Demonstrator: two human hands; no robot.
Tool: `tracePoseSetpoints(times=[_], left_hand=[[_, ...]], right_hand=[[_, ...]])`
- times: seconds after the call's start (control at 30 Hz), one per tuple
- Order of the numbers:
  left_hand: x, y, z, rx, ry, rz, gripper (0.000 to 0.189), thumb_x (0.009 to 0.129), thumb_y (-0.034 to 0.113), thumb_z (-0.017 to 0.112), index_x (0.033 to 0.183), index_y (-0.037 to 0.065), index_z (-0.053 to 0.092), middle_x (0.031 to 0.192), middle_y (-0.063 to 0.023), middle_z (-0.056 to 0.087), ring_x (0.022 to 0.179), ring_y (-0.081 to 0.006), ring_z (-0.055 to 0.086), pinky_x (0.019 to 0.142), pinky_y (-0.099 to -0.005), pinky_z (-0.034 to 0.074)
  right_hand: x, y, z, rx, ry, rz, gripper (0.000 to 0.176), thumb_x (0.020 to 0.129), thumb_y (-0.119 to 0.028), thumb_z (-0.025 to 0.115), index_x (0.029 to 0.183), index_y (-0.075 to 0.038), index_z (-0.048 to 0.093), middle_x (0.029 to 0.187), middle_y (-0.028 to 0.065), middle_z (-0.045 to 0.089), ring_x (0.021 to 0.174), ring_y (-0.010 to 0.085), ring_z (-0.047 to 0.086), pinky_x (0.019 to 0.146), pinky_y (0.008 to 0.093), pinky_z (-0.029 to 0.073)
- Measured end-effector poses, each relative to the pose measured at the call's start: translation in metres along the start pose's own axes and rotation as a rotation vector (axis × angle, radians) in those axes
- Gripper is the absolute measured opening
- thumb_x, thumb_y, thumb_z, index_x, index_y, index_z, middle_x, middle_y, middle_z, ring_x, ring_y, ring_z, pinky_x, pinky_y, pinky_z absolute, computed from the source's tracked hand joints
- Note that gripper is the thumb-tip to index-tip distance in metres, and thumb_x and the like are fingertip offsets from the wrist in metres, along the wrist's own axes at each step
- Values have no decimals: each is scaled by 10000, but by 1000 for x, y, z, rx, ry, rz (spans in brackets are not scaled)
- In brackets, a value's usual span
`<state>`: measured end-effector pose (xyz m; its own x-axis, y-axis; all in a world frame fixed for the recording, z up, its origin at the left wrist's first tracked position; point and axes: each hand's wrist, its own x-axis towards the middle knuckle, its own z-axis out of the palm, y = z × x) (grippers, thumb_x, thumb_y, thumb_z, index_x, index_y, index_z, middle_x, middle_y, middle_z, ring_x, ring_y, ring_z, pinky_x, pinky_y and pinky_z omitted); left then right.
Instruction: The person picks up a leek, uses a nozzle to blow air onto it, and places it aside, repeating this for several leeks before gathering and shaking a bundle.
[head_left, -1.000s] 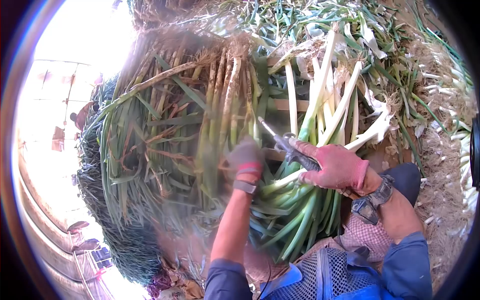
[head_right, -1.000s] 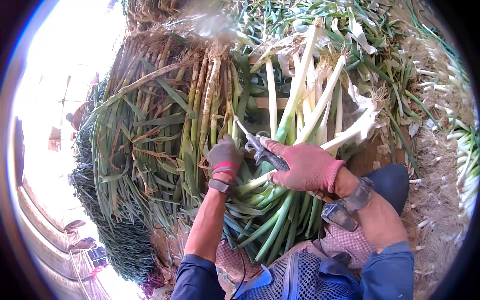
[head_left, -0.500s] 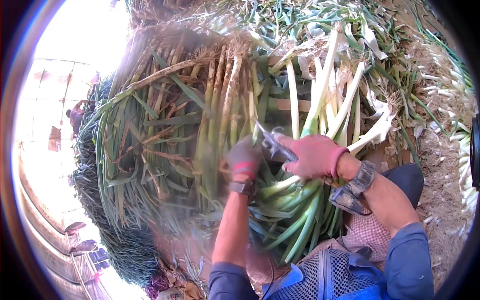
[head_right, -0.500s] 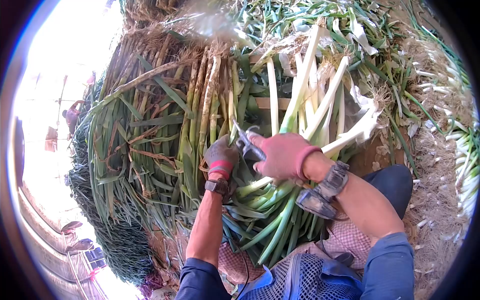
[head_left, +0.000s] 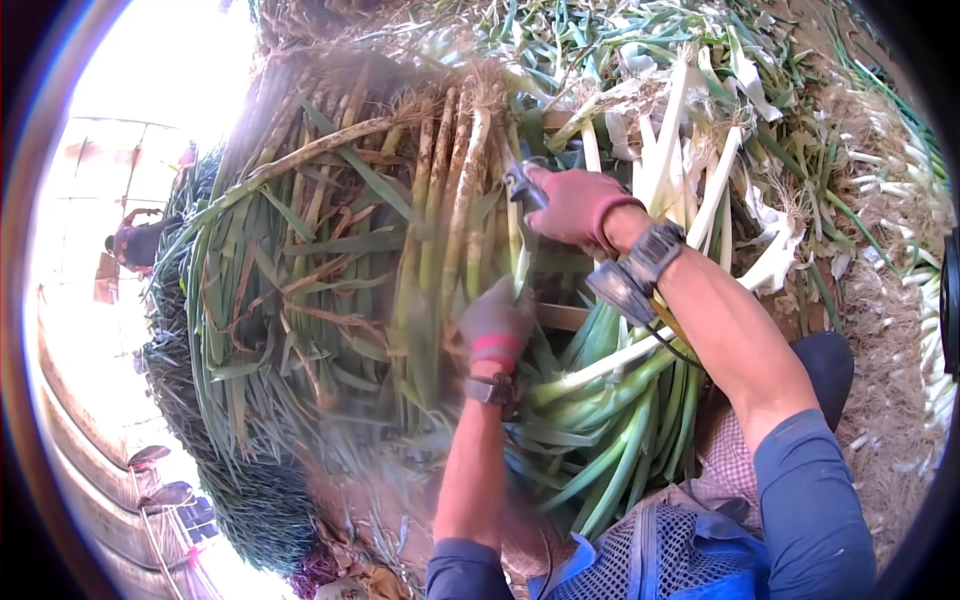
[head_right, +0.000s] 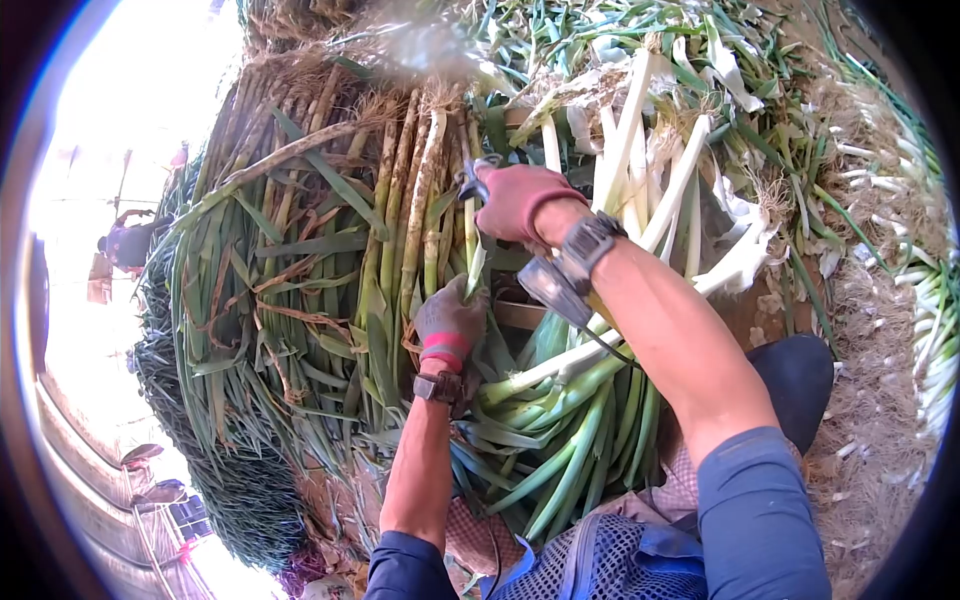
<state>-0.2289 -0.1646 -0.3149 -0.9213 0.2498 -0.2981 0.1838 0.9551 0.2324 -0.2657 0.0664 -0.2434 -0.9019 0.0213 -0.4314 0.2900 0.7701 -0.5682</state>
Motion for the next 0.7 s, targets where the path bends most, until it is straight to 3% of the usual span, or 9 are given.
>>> tracePoseSetpoints(times=[0.17,0.27,0.37,0.4,0.53,0.57,0.67,0.7], left_hand=[[-7,-2,5,96,-14,48,361,990,452,663,1149,128,667,1030,-205,773,995,-441,730,848,-557,552],[-15,-1,7,93,-64,75,384,983,466,667,1180,136,662,1035,-214,775,1000,-440,735,849,-557,555],[-24,-1,9,37,-60,108,392,972,457,683,1192,133,676,1036,-215,774,1001,-445,732,861,-553,558],[-28,-1,9,-39,-96,124,387,966,441,692,1205,136,691,1051,-211,776,1011,-443,731,872,-547,561],[-59,6,12,-223,-212,125,409,939,388,734,1275,155,731,1118,-202,776,1057,-433,727,913,-519,566],[-65,1,18,-165,-209,180,606,905,386,787,1452,147,679,1137,-215,781,1060,-379,763,918,-454,577],[-81,-2,24,-187,-208,215,630,910,414,783,1472,153,666,1154,-216,777,1062,-373,763,922,-452,577],[-88,8,15,-106,-232,216,545,932,362,750,1422,133,685,1171,-192,774,1089,-386,740,951,-484,571]], right_hand=[[0,20,13,-6,52,-52,829,939,-474,684,1658,-163,413,1126,237,774,1031,416,750,950,478,577],[-47,29,8,-19,-49,-78,859,925,-498,698,1655,-145,414,1117,224,775,993,400,759,903,473,587],[-96,38,10,-11,-149,-74,878,920,-518,695,1659,-142,408,1014,203,777,879,369,760,864,458,589],[-117,31,0,-14,-236,-34,820,963,-484,675,1661,-147,409,960,175,773,878,332,767,846,458,599],[-167,49,9,-96,-160,-145,830,950,-499,686,1655,-151,419,959,195,770,911,387,762,858,482,595],[-175,53,10,-98,-111,-151,828,946,-499,690,1650,-153,427,963,205,769,924,404,759,863,488,593],[-193,62,9,-93,-79,-144,816,945,-502,688,1643,-159,441,962,212,767,936,412,756,881,500,588],[-201,61,8,-65,-142,-156,823,938,-502,686,1646,-163,437,985,215,767,957,420,753,912,506,580]])
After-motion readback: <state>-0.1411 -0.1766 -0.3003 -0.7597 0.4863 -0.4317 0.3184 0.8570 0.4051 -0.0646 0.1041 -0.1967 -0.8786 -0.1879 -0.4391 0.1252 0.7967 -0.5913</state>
